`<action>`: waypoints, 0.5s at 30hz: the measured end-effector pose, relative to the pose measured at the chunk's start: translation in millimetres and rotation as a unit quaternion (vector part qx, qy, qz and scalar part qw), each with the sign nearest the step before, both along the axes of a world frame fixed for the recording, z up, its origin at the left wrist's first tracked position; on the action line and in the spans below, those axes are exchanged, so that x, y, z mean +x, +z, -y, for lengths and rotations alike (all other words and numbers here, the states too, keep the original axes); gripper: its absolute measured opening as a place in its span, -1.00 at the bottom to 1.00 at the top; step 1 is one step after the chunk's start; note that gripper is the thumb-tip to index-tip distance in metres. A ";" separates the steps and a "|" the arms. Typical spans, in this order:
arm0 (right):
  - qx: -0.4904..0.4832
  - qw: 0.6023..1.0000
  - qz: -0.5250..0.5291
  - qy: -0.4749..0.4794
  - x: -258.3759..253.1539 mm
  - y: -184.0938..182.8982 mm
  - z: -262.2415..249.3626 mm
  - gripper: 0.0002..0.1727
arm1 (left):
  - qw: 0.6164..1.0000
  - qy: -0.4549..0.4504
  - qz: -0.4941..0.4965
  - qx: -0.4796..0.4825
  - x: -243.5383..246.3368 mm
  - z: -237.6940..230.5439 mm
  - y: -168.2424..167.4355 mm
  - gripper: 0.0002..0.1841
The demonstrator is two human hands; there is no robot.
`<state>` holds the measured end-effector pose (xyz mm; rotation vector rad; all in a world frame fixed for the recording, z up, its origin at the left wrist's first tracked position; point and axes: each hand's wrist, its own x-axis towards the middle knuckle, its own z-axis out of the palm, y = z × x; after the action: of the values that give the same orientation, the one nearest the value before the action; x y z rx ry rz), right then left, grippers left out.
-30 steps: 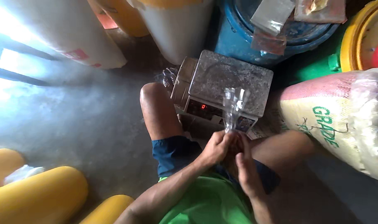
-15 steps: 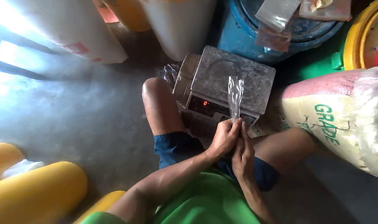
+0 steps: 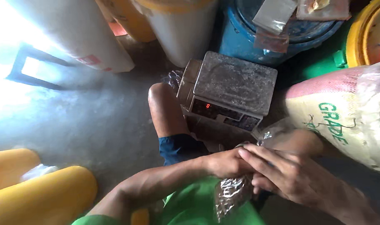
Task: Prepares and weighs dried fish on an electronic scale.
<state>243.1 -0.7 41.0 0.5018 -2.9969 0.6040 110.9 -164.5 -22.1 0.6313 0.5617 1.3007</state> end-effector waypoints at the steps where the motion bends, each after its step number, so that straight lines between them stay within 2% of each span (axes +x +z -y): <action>1: -0.001 1.000 -0.024 0.018 -1.3 1.1 -2.3 -0.40 | 1.000 -0.019 -0.011 0.004 0.4 2.6 5.5 -0.70; 5: 0.018 0.997 -0.047 0.063 -0.2 12.7 -13.4 -0.55 | 0.998 -0.008 -0.064 0.003 -0.9 16.9 14.2 -0.66; 8: 0.035 0.998 -0.034 0.027 6.0 9.3 -27.7 -0.67 | 0.994 0.029 -0.109 0.011 -14.4 20.5 11.8 -0.64; 10: 0.039 0.999 -0.010 -0.004 9.6 8.0 -29.1 -0.65 | 0.983 0.045 -0.175 0.020 -18.1 20.0 7.6 -0.65; 11: 0.044 0.999 0.003 -0.022 11.2 6.7 -30.7 -0.64 | 0.968 0.055 -0.243 0.035 -21.5 18.2 4.7 -0.66; 12: 0.050 0.998 0.015 -0.041 14.1 4.5 -32.4 -0.62 | 0.937 0.068 -0.339 0.056 -24.9 15.6 1.1 -0.68; 13: 0.062 0.996 0.024 -0.060 18.2 2.2 -34.2 -0.60 | 0.886 0.073 -0.450 0.080 -29.0 12.3 -2.1 -0.69; 15: 0.094 0.990 0.025 -0.099 28.7 -6.2 -38.6 -0.55 | 0.766 0.056 -0.630 0.116 -41.7 -0.6 -4.3 -0.69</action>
<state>271.8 37.8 34.8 0.1938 -3.1152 0.3257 69.2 -163.9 -26.3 1.7241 1.5548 0.8912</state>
